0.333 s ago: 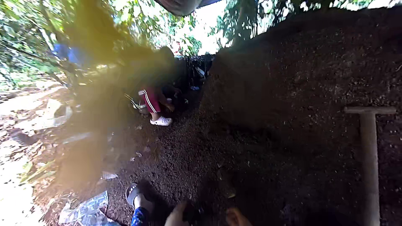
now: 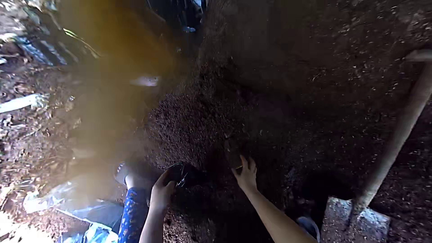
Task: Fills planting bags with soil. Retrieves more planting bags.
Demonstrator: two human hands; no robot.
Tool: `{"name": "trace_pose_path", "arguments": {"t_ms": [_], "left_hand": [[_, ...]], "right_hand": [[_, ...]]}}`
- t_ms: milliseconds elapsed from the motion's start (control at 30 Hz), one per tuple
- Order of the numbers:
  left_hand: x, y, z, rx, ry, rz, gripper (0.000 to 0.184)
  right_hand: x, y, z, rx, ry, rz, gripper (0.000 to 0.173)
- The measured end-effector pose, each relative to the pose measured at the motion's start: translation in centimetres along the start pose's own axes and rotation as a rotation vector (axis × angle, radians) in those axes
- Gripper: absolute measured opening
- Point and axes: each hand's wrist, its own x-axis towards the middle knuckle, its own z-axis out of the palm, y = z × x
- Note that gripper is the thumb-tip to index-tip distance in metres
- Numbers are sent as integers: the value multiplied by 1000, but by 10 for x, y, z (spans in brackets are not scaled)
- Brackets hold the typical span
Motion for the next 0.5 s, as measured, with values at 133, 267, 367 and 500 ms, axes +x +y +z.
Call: {"name": "trace_pose_path", "arguments": {"t_ms": [133, 267, 367, 500], "left_hand": [[-3, 25, -13, -197, 64, 117, 55], [-2, 29, -45, -380, 174, 246, 53], [-4, 28, -58, -483, 258, 278, 50], [-9, 28, -53, -442, 273, 239, 55]], "right_hand": [[53, -20, 11, -273, -101, -131, 75], [51, -8, -12, 213, -23, -136, 76], [13, 6, -30, 969, -114, 152, 71], [-52, 11, -10, 1472, -447, 578, 74]]}}
